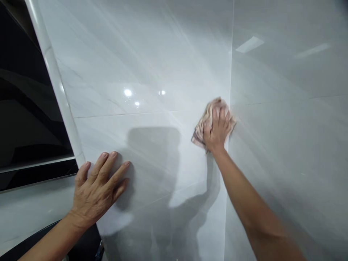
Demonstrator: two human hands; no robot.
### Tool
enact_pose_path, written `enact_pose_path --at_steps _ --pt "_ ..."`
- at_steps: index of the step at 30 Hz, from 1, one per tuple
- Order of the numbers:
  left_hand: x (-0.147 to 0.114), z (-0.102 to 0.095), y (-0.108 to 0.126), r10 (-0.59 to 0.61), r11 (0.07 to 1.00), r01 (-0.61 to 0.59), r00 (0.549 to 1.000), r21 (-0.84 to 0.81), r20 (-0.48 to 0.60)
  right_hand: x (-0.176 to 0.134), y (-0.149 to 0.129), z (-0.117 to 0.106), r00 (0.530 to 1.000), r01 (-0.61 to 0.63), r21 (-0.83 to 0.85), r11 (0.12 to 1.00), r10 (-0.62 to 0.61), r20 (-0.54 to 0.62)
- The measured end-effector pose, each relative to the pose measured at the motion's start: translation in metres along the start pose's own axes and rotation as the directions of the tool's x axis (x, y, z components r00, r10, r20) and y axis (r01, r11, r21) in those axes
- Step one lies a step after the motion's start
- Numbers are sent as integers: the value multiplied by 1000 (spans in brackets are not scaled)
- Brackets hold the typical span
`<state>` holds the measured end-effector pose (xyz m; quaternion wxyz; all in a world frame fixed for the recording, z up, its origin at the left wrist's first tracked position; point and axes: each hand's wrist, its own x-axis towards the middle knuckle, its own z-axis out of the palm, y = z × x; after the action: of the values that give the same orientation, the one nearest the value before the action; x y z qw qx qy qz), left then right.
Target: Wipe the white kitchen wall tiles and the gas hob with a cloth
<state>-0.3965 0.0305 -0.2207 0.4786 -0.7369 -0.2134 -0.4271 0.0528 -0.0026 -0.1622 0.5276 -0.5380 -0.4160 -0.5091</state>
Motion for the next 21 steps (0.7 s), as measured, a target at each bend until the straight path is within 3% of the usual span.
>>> enact_pose_path --at_steps 5,7,8,12,15,17,19,21 --pt "1 0 1 21 999 -22 1000 42 15 -179 8 -13 989 -149 55 987 148 26" --pt "2 1 2 3 1000 -3 1000 23 -7 -251 10 -18 968 -230 34 972 226 107" --pt "2 1 3 -9 1000 9 1000 6 -23 -285 9 -19 950 -302 3 953 301 89" --pt "3 0 7 -73 997 72 997 -37 -22 -386 -9 -26 897 -437 -63 897 440 43" --pt "5 -1 9 -66 997 64 997 -43 -34 -420 -19 -26 869 -491 -95 866 494 14" --pt "6 -1 10 -79 995 76 996 -72 -37 -417 -17 -22 863 -501 -92 860 504 15" --pt "6 -1 10 -96 991 91 995 -96 -42 -391 -8 -17 875 -480 -68 875 483 31" --pt "6 -1 10 -91 991 84 994 -107 -61 -340 5 -13 913 -403 -31 915 404 52"
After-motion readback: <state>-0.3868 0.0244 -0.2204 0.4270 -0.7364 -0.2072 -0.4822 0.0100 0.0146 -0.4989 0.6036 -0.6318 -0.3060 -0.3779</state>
